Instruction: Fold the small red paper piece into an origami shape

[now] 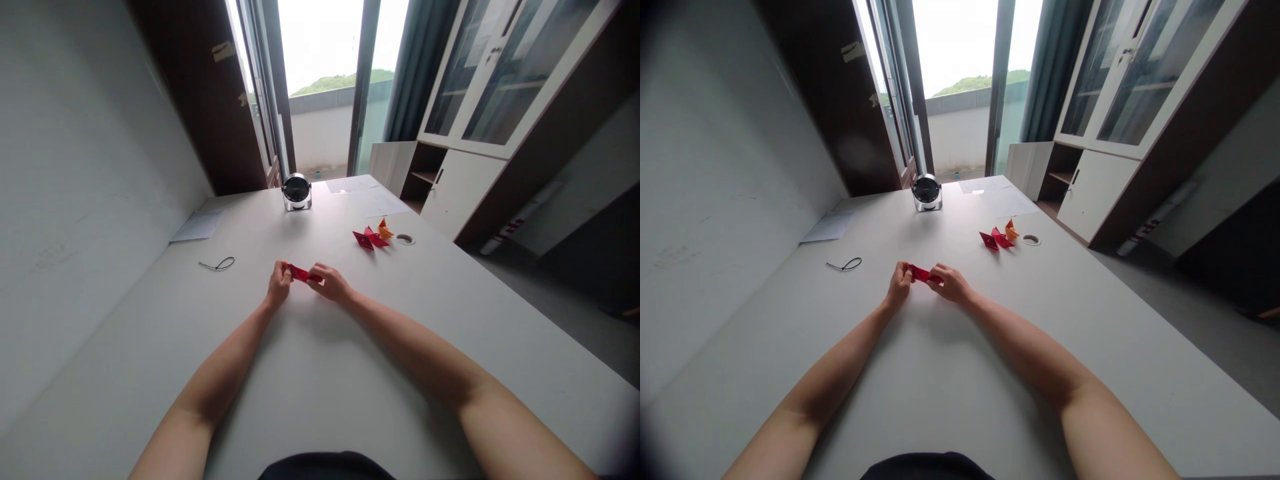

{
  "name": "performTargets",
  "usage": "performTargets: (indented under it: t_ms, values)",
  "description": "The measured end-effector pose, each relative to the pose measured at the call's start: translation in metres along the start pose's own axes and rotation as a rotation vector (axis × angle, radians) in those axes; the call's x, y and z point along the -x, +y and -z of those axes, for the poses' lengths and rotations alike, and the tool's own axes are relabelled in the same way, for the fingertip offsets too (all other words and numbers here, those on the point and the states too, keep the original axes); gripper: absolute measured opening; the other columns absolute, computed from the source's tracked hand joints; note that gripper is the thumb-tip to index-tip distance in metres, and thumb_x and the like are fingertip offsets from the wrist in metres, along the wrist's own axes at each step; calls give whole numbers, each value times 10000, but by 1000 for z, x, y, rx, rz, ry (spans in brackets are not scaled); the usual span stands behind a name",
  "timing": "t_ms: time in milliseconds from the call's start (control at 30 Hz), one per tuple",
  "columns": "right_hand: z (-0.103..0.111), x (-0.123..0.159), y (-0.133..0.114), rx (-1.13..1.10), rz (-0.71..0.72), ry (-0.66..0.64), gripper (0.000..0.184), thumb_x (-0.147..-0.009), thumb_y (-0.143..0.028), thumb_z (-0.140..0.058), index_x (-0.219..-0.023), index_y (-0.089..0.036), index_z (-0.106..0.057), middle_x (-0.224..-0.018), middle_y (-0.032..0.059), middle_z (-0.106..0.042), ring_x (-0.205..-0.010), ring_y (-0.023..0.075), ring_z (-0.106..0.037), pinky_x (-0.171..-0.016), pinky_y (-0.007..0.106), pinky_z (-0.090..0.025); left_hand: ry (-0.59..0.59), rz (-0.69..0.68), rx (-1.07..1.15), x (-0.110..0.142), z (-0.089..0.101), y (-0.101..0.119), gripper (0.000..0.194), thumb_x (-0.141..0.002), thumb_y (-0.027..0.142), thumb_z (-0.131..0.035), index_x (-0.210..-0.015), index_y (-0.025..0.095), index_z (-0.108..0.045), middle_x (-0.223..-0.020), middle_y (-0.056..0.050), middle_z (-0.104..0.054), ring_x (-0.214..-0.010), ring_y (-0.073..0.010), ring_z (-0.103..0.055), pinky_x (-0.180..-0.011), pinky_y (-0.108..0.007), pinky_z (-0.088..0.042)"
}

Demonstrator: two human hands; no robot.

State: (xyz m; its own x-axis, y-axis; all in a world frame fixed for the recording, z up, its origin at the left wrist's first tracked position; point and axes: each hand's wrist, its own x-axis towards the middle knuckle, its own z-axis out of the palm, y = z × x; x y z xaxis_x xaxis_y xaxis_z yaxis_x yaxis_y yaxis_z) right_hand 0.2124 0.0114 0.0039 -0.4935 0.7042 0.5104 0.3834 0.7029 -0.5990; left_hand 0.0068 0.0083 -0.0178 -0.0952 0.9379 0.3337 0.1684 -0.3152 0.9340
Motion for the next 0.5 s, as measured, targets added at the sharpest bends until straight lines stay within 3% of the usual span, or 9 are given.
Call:
performTargets:
  t_ms: [333, 500]
  values:
    - [-5, -1, 9, 66, -33, 2, 280, -903, -356, -577, -678, -194, -540, -701, -9, -519, -594, 108, -415, -603, 224, -331, 3, 35, 81, -2, 0, 3, 129, -877, 295, -527, -937, 197, -470, -758, 17, -560, -610, -116, -552, -630, -266, -472]
    - [-6, 0, 12, 95, -89, 61, 220, -875, -308, -560, -688, -196, -532, -630, -29, -510, -559, 103, -378, -572, 223, -300, -32, 69, 147, -3, -1, 0, 171, -875, 321, -532, -957, 192, -455, -808, 12, -572, -598, -108, -584, -622, -271, -492]
